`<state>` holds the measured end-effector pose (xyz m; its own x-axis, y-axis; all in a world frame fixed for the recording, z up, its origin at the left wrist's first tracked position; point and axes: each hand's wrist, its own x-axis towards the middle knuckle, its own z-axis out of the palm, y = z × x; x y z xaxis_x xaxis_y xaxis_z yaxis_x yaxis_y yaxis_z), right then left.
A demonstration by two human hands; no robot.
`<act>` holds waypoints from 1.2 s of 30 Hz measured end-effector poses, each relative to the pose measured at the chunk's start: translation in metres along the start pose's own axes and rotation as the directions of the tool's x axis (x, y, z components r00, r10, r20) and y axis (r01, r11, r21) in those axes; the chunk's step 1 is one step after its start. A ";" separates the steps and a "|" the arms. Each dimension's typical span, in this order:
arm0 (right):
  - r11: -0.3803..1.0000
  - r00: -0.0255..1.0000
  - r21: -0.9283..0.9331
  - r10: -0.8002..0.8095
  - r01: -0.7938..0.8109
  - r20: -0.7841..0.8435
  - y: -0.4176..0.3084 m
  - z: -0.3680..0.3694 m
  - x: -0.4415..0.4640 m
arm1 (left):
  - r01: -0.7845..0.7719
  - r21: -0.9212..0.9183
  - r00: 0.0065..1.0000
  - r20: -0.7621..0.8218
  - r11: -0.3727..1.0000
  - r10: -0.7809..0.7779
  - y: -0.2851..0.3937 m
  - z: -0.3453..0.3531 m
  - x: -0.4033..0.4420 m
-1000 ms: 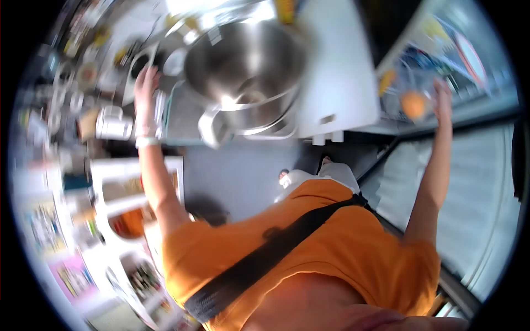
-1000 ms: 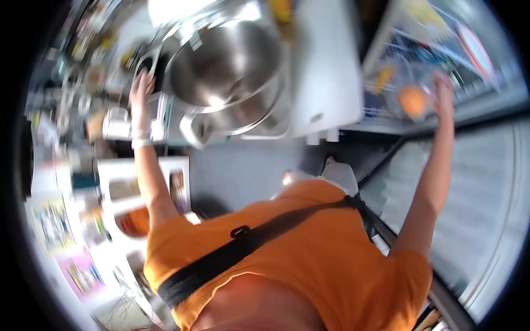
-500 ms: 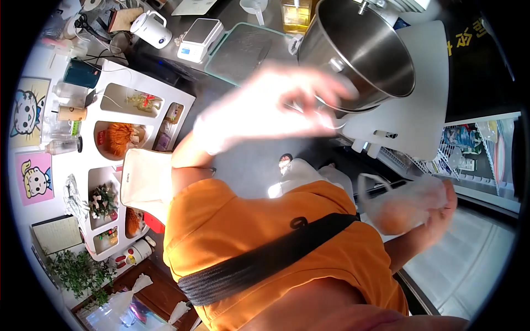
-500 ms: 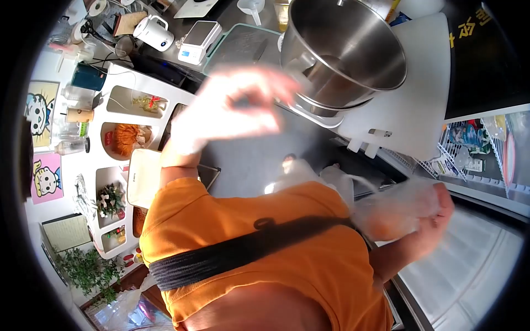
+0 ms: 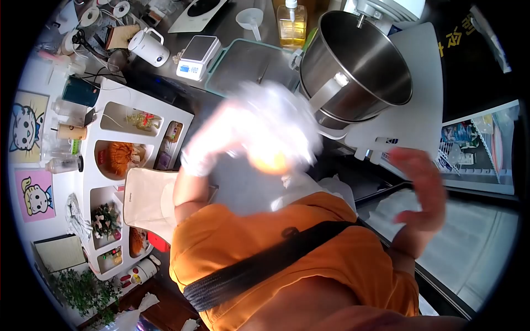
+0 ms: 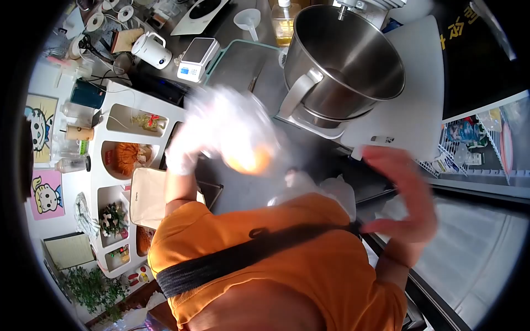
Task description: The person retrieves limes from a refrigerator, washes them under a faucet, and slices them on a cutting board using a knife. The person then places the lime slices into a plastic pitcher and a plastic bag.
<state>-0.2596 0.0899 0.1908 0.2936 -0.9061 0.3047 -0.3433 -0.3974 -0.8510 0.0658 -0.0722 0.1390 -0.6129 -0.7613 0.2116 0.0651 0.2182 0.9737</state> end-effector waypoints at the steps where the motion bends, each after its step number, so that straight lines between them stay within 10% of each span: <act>1: 0.995 0.992 0.094 0.029 -0.018 -0.121 0.008 -0.017 -0.020 | -0.067 0.133 0.985 -0.148 0.989 0.086 -0.003 -0.011 0.012; 3: 0.992 0.927 0.067 0.127 -0.110 -0.353 0.000 -0.038 -0.049 | 0.259 0.340 0.948 -0.270 0.904 -0.171 -0.017 -0.042 0.034; 9: 0.979 0.809 -0.090 0.099 -0.184 -0.579 -0.015 -0.065 -0.078 | 0.279 0.616 0.876 -0.478 0.737 0.068 -0.147 -0.111 0.159; 12: 0.963 0.730 -0.040 0.175 -0.267 -0.661 -0.034 -0.067 -0.094 | 0.313 0.941 0.935 -0.329 0.128 0.134 -0.249 -0.164 0.231; 13: 0.960 0.705 -0.072 0.148 -0.272 -0.694 -0.039 -0.069 -0.100 | 0.505 0.460 0.781 -0.604 0.730 -0.160 -0.271 -0.171 0.250; 14: 0.950 0.667 -0.112 0.118 -0.292 -0.735 -0.042 -0.073 -0.108 | 0.446 0.773 0.868 -0.496 0.451 -0.009 -0.359 -0.225 0.286; 15: 0.937 0.631 -0.152 0.086 -0.314 -0.771 -0.046 -0.077 -0.114 | 0.468 0.884 0.880 -0.465 0.010 -0.098 -0.301 -0.175 0.282; 16: 0.933 0.602 -0.162 0.069 -0.322 -0.795 -0.050 -0.083 -0.119 | 0.443 0.885 0.879 -0.460 -0.143 -0.128 -0.270 -0.144 0.284; 17: 0.929 0.579 -0.172 0.053 -0.327 -0.814 -0.053 -0.087 -0.124 | 0.387 0.912 0.908 -0.403 -0.134 -0.115 -0.276 -0.141 0.294; 20: 0.930 0.535 -0.124 0.088 -0.347 -0.840 -0.057 -0.097 -0.140 | 0.606 0.158 0.736 -0.483 0.779 -0.474 -0.314 -0.170 0.333; 30: 0.876 0.396 -0.058 0.156 -0.478 -0.905 -0.036 -0.137 -0.173 | 0.432 0.433 0.900 -0.269 0.792 -0.344 -0.325 -0.148 0.331; 36: 0.750 0.654 -0.505 -0.130 -0.426 -0.745 0.025 -0.273 -0.105 | 0.061 0.751 0.997 -0.083 0.657 0.002 -0.284 -0.198 0.279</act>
<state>-0.5423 0.1359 0.2539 -0.4280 -0.6492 0.6288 -0.8335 0.0145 -0.5524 0.0324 -0.4679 -0.0616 -0.5456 -0.8087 0.2198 -0.5862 0.5557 0.5896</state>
